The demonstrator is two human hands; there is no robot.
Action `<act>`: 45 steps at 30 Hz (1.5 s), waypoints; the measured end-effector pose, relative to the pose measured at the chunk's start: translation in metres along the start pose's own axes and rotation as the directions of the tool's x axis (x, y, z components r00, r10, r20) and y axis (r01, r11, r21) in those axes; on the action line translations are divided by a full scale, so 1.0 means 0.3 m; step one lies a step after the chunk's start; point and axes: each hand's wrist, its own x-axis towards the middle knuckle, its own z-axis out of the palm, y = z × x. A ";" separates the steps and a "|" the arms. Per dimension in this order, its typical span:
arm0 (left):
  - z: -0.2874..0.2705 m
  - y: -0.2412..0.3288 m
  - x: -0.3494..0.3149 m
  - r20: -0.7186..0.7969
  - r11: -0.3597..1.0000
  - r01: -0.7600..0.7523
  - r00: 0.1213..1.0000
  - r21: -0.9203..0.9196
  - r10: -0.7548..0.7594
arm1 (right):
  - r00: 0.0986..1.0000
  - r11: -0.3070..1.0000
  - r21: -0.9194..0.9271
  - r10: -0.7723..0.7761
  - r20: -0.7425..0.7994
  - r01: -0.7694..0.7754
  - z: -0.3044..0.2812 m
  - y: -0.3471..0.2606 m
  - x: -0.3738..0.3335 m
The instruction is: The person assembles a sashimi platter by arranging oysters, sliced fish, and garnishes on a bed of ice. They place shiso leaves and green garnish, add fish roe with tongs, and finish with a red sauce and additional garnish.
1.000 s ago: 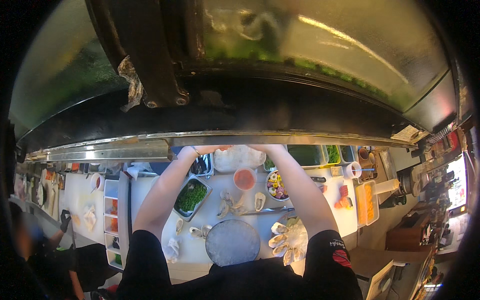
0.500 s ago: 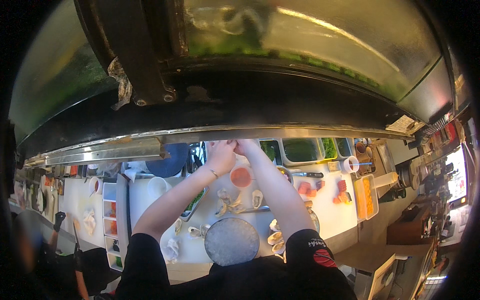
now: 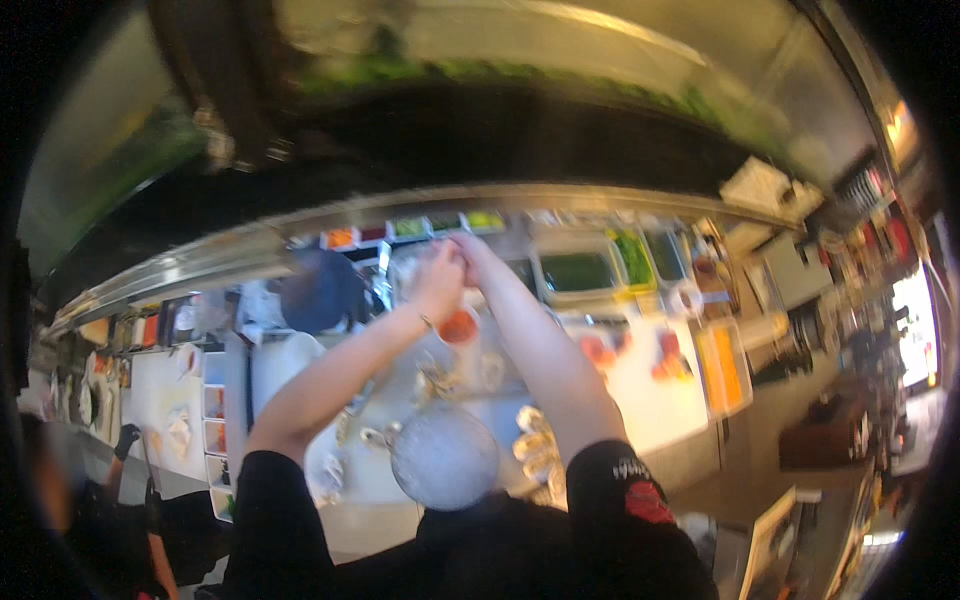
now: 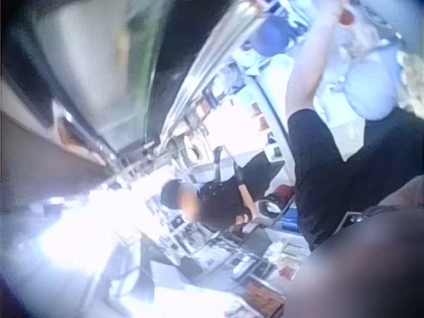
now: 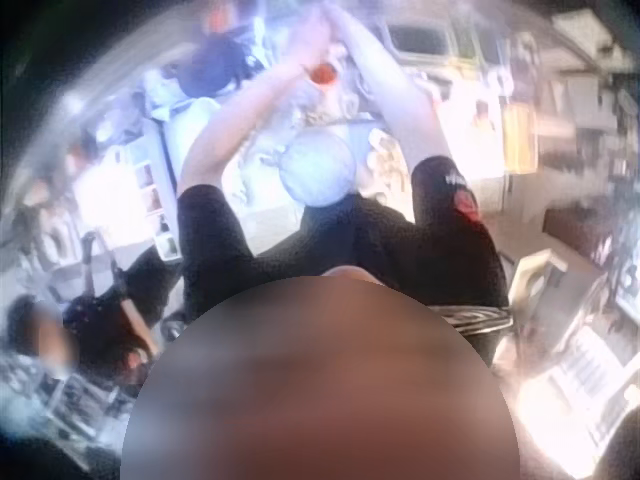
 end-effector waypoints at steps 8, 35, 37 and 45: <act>-0.166 0.297 0.067 -0.441 0.871 -0.172 0.896 -0.460 -0.056 | 0.830 0.481 -0.858 -0.543 -0.130 0.180 -0.075 -0.138 -0.550; -0.078 -0.019 0.062 -0.308 0.287 -0.142 0.651 -0.947 -0.694 | 0.730 -0.557 -0.816 -0.493 0.474 0.154 -0.602 0.382 -1.590; 0.015 -0.099 0.103 -0.417 0.764 0.150 0.763 -0.628 -0.493 | 0.735 -0.430 -0.851 -0.465 0.494 0.301 -0.525 0.200 -1.478; 0.181 -0.051 0.121 -0.145 0.891 0.225 0.942 -0.395 -0.302 | 0.718 -0.037 -0.835 -0.491 0.493 0.549 -0.169 -0.234 -0.484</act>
